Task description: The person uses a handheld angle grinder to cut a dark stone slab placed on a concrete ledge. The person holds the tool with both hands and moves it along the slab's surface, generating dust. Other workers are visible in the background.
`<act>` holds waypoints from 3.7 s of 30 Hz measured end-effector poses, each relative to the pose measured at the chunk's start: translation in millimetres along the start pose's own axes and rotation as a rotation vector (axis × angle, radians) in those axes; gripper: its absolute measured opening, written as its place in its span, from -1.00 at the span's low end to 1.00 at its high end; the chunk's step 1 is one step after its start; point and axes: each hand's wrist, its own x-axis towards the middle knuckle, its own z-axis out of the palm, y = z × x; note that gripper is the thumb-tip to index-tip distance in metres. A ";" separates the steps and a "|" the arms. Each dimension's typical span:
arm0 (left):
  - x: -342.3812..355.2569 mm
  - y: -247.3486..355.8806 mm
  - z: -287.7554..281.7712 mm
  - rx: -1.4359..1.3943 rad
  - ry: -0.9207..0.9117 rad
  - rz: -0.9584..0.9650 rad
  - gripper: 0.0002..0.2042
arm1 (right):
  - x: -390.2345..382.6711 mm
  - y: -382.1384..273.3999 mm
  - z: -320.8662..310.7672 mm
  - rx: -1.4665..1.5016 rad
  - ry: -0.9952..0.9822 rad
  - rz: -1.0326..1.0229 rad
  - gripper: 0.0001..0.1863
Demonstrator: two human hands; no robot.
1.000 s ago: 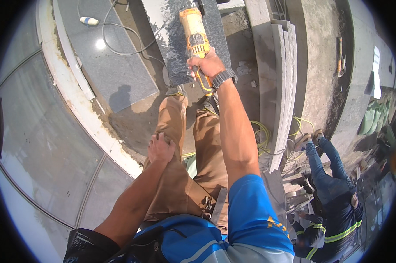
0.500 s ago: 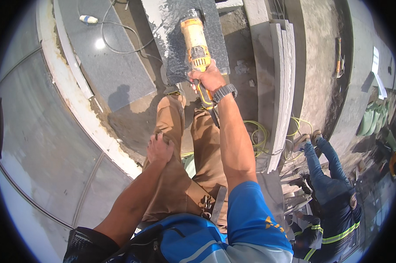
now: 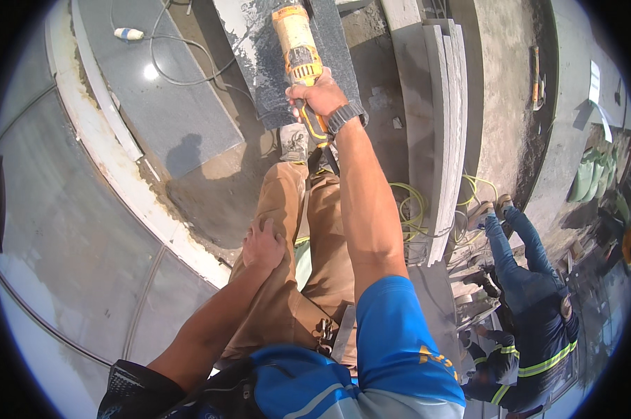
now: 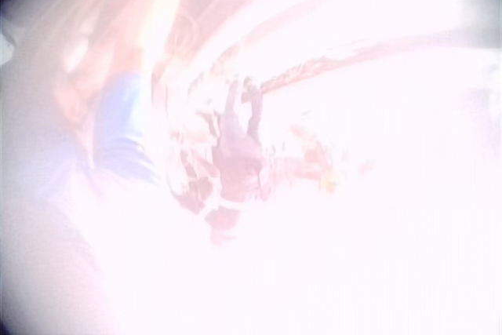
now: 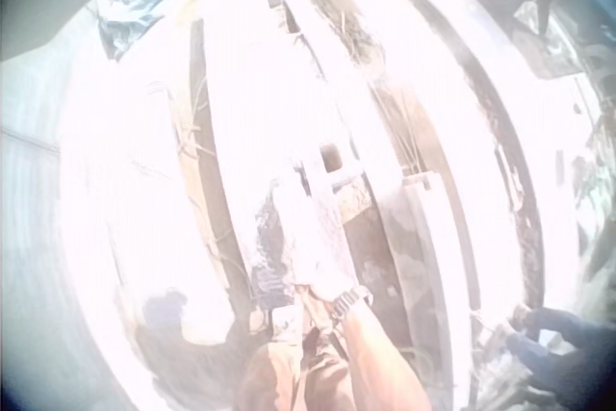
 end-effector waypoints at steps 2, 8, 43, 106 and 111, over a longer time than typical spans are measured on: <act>-3.3 -2.8 17.6 0.055 0.105 0.060 -0.45 | 5.6 -7.4 1.1 -0.006 -0.065 -0.015 -0.42; -1.2 12.0 18.3 0.044 0.028 0.006 -0.47 | 27.1 -9.3 -4.5 -0.024 -0.031 -0.040 -0.72; -9.6 10.5 50.2 -0.037 0.081 -0.109 -0.41 | -36.3 41.8 -15.6 -0.007 -0.022 -0.030 -0.39; -14.8 7.0 61.2 -0.099 0.066 -0.172 -0.40 | 13.7 -9.7 -2.5 -0.091 -0.115 -0.012 -0.77; -16.1 10.0 60.2 -0.096 0.046 -0.178 -0.41 | 27.4 -13.8 -5.1 -0.096 -0.128 -0.015 -0.77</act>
